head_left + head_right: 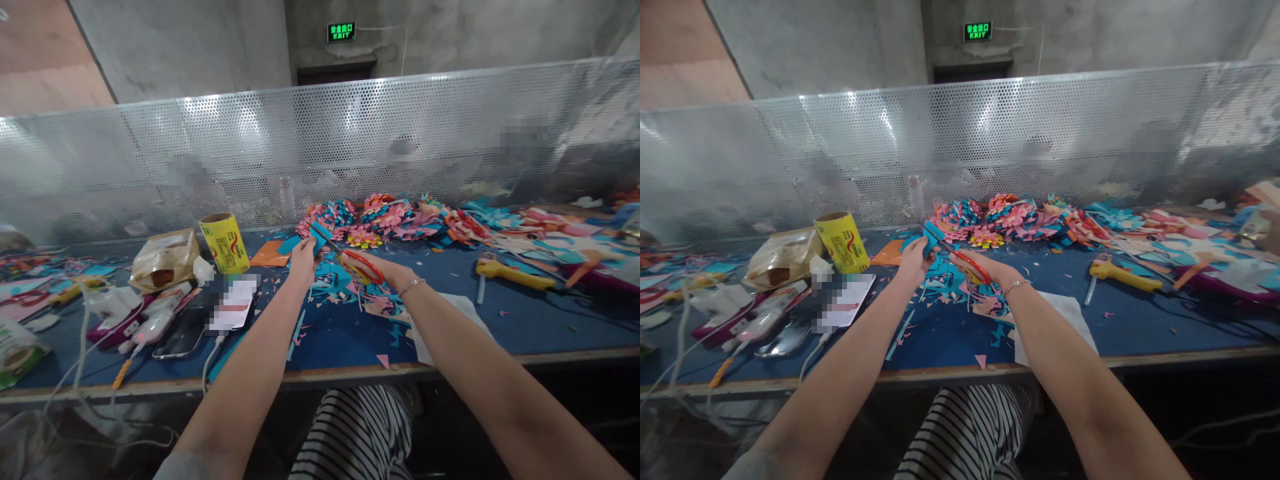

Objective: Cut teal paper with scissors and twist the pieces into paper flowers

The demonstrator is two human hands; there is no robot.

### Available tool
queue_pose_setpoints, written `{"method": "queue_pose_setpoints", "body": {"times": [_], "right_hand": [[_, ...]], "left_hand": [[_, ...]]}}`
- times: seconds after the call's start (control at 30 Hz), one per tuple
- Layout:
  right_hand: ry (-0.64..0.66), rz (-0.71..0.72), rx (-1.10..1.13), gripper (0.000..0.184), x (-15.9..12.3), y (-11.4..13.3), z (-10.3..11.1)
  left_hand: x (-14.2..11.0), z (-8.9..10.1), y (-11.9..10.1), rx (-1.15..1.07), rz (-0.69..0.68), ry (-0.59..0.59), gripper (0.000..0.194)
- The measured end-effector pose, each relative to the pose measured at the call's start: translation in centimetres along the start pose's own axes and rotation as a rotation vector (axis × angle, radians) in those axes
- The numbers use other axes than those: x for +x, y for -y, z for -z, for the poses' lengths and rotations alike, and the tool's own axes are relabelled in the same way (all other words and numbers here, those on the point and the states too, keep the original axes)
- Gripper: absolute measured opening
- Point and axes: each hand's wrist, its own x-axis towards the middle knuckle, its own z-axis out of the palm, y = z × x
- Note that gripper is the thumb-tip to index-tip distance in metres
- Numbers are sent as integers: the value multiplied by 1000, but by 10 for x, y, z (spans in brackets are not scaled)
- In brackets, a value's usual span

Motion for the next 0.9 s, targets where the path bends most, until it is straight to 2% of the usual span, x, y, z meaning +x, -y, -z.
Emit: {"method": "queue_pose_setpoints", "body": {"times": [0.43, 0.67, 0.9], "right_hand": [[-61, 64, -178, 34, 1, 7, -2], [-32, 69, -142, 38, 0, 7, -5], [12, 42, -221, 41, 6, 6, -6]], "left_hand": [[-2, -3, 1, 47, 17, -6, 13], [-2, -3, 0, 27, 12, 5, 18], [-1, -2, 0, 13, 24, 2, 16]]}}
